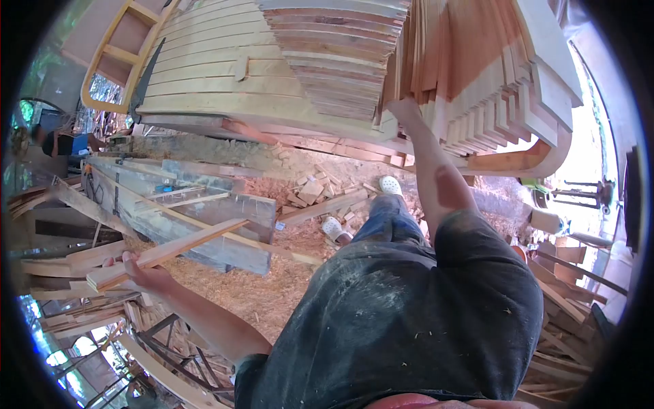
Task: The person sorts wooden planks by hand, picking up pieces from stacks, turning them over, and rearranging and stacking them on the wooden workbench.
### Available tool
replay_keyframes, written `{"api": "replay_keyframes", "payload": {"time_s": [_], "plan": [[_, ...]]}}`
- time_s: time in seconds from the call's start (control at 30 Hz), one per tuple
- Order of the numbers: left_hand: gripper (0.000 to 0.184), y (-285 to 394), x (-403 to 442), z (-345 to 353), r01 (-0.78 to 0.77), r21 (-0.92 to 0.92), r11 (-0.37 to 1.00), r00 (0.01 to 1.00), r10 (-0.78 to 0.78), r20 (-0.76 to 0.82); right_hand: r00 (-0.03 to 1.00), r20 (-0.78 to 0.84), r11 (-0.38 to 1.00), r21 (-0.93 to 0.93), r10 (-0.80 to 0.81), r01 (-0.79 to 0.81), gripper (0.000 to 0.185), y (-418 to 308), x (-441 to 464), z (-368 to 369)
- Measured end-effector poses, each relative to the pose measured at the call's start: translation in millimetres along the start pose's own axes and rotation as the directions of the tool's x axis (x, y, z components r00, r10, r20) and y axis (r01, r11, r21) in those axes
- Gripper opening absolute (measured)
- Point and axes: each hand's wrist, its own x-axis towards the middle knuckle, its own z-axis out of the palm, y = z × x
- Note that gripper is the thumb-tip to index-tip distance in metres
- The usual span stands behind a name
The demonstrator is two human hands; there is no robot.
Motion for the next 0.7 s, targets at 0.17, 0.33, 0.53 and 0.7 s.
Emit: {"api": "replay_keyframes", "payload": {"time_s": [0.17,0.33,0.53,0.7], "plan": [[0.05,0.2,9.4,10.8,0.023,-0.032,0.999,0.999,-0.022,0.027,0.993,0.117,0.568,0.819,-0.024,-0.082,0.014,21.0,-11.6,-23.1],[0.051,-10.6,22.3,22.0,-0.023,-0.023,0.999,0.996,0.025,0.089,0.99,0.135,0.501,0.86,-0.042,-0.096,0.027,-27.4,-70.2,-53.4],[0.052,-17.6,29.5,24.7,-0.053,-0.029,0.998,0.99,0.057,0.13,0.889,-0.419,0.678,0.601,-0.184,0.424,0.047,-60.6,-190.3,-44.6],[0.073,-38.1,37.9,8.6,-0.089,-0.097,0.991,0.985,0.102,0.138,0.707,-0.546,0.711,0.26,-0.45,0.654,0.052,-26.1,-208.3,-57.3]]}}
